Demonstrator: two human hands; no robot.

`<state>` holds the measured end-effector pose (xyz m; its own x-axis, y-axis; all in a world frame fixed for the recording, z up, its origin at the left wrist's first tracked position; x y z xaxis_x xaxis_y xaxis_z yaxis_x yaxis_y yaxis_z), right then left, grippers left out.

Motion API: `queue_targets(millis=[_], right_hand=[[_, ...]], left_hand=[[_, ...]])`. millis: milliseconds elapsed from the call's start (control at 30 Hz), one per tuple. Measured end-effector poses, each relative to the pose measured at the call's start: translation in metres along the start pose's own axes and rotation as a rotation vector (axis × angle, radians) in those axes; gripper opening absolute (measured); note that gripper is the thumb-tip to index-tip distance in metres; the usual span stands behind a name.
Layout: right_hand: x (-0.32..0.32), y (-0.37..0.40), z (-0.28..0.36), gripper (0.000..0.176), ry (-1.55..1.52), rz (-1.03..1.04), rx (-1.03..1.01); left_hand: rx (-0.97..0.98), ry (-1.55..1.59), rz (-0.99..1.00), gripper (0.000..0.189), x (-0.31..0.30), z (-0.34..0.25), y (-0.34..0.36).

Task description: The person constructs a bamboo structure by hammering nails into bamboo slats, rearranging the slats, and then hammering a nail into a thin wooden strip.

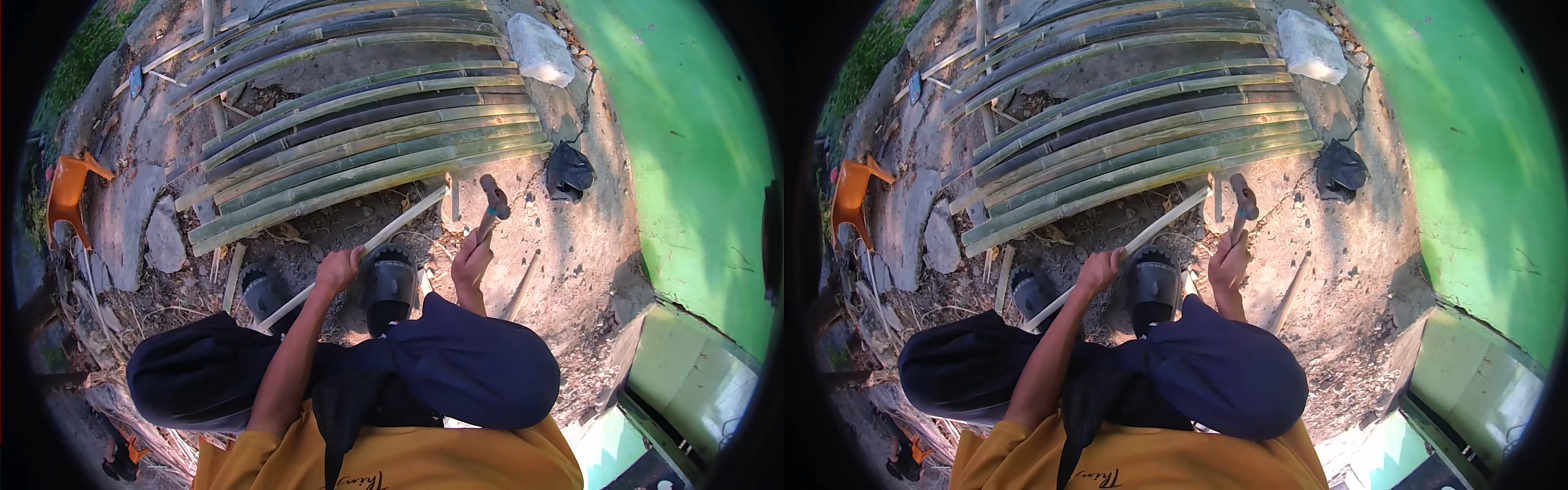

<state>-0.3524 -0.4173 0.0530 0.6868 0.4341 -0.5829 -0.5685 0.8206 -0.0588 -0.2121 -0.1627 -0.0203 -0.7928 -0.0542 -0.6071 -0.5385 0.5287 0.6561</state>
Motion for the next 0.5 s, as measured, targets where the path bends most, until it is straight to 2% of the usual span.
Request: queue_targets(millis=[67, 100, 167, 233, 333, 400, 433, 500], right_hand=[[0.02, 0.015, -0.048, 0.029, 0.336, 0.299, 0.141], [0.023, 0.02, -0.044, 0.034, 0.302, 0.312, 0.281], [0.029, 0.011, -0.048, 0.037, 0.236, 0.29, 0.256], [0.013, 0.031, -0.039, 0.038, 0.253, 0.303, 0.309], [0.015, 0.021, -0.032, 0.039, 0.206, 0.305, 0.299], [0.02, 0.027, -0.032, 0.036, 0.158, 0.182, 0.256], [0.024, 0.025, -0.04, 0.035, 0.162, 0.231, 0.178], [0.018, 0.009, -0.033, 0.034, 0.222, 0.262, 0.191]], left_hand=[[-0.027, 0.032, -0.01, 0.05, 0.0, -0.003, -0.001], [-0.033, 0.032, -0.006, 0.051, 0.004, -0.001, 0.004], [-0.052, 0.045, -0.057, 0.052, -0.009, -0.003, -0.012], [-0.079, 0.033, -0.022, 0.053, -0.005, -0.006, 0.003], [-0.087, 0.031, -0.057, 0.053, -0.011, -0.014, 0.009], [-0.086, 0.021, -0.056, 0.053, -0.01, -0.011, 0.009], [-0.075, 0.011, -0.059, 0.052, -0.007, -0.011, 0.007], [-0.064, 0.015, -0.061, 0.052, -0.004, -0.009, 0.006]])
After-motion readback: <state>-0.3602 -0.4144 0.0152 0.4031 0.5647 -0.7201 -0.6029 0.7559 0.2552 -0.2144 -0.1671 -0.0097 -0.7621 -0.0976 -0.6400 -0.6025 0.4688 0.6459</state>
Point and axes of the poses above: each hand's wrist, its own y-axis away from the middle knuckle, its own x-axis out of the palm, z = x × y, the point moved 1 cm from there along -y, towards the middle knuckle, and after that the axes turned 6 degrees about -y, right-handed, at the moved point
